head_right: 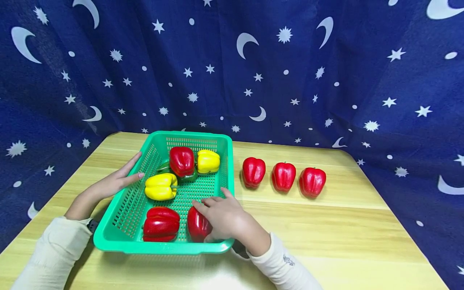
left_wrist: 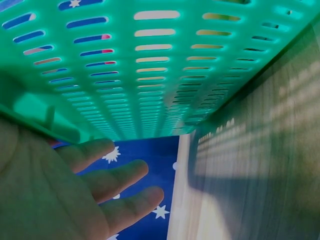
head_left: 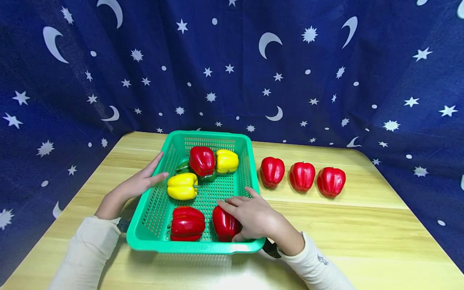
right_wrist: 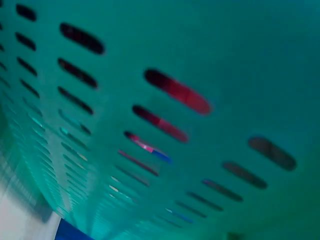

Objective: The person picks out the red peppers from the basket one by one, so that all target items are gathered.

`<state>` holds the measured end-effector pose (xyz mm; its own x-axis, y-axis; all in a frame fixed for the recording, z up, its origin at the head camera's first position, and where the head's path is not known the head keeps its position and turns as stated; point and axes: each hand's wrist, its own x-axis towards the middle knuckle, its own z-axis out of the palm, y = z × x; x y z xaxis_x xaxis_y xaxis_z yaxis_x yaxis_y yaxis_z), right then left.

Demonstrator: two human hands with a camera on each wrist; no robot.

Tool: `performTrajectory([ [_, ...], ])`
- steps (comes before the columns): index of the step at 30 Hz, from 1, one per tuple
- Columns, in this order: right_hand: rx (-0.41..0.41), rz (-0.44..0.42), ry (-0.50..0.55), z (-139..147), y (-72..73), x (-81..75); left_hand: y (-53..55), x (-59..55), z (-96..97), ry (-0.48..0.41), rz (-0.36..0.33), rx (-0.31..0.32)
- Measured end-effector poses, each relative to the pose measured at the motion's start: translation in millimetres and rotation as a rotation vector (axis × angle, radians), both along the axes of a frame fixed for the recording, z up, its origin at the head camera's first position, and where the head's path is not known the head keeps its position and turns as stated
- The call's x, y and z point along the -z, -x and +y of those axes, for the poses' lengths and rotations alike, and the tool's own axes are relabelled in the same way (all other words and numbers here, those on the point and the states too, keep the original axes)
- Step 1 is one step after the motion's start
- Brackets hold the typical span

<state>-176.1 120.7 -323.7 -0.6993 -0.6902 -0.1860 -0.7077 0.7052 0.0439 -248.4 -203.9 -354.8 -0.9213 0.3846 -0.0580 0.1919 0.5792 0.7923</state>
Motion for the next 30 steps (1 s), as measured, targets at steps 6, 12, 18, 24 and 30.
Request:
performTrajectory([
  [6, 0.022, 0.020, -0.034, -3.3, 0.2, 2.7, -0.2, 0.7, 0.1, 0.008, 0.001, -0.002],
  [12, 0.017, 0.015, -0.011, -2.7, 0.8, 2.4, 0.0, 1.0, -0.2, 0.009, 0.003, -0.001],
  [18, 0.006, -0.005, 0.023, -1.3, 2.5, 1.5, 0.9, 1.6, -0.8, 0.005, 0.006, 0.001],
  [24, -0.010, -0.027, 0.061, 0.8, 4.0, -0.3, 0.8, 1.1, -1.0, 0.005, 0.005, 0.005],
  [30, -0.027, -0.054, 0.141, 4.0, 4.7, -3.5, 0.4, 2.2, -1.4, 0.001, 0.007, 0.009],
])
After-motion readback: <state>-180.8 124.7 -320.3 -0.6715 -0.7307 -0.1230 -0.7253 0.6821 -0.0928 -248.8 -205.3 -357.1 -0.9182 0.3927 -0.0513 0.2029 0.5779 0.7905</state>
